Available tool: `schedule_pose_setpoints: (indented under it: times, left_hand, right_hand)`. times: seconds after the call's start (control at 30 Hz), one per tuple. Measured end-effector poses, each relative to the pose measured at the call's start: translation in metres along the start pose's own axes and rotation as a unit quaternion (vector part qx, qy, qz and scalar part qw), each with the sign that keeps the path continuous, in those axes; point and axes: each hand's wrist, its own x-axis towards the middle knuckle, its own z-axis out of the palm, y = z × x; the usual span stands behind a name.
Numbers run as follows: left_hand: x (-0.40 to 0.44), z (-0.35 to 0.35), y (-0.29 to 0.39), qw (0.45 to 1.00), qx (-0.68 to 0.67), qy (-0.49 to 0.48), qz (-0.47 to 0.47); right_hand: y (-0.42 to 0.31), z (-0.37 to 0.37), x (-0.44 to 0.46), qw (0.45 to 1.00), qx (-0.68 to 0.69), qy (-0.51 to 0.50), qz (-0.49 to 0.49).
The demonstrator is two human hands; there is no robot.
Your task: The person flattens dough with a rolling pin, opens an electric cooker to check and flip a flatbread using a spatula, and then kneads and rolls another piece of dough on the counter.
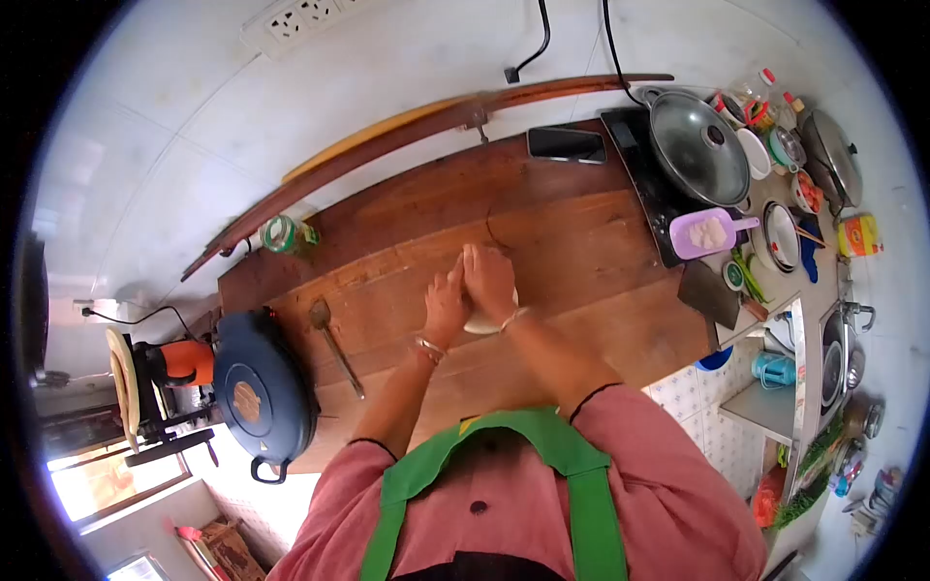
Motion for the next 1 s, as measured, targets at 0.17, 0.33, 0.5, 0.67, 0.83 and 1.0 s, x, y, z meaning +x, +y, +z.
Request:
schedule_pose_setpoints:
  times: [0.17, 0.33, 0.5, 0.67, 0.83, 1.0]
  left_hand:
    - [-0.044, -0.02, 0.011, 0.967, -0.19, 0.072, 0.153]
    - [-0.069, 0.045, -0.012, 0.976, -0.03, 0.2, 0.086]
    - [0.014, 0.0, -0.013, 1.0, -0.003, 0.012, -0.018]
    - [0.039, -0.029, 0.006, 0.996, 0.084, -0.028, 0.025]
    - [-0.039, 0.023, 0.005, 0.976, -0.072, 0.174, 0.106]
    - [-0.016, 0.025, -0.002, 0.985, -0.004, 0.167, 0.049]
  right_hand:
    - [-0.011, -0.057, -0.027, 0.937, 0.275, -0.186, 0.103]
    - [-0.021, -0.039, -0.044, 0.957, 0.07, 0.103, -0.261]
    - [-0.004, 0.007, 0.017, 0.997, 0.003, 0.004, -0.077]
    - [0.019, -0.006, 0.047, 0.866, 0.386, -0.179, 0.261]
    - [0.007, -0.051, -0.032, 0.984, 0.024, -0.022, -0.177]
    - [0.008, -0.025, -0.01, 0.969, -0.008, 0.047, -0.241]
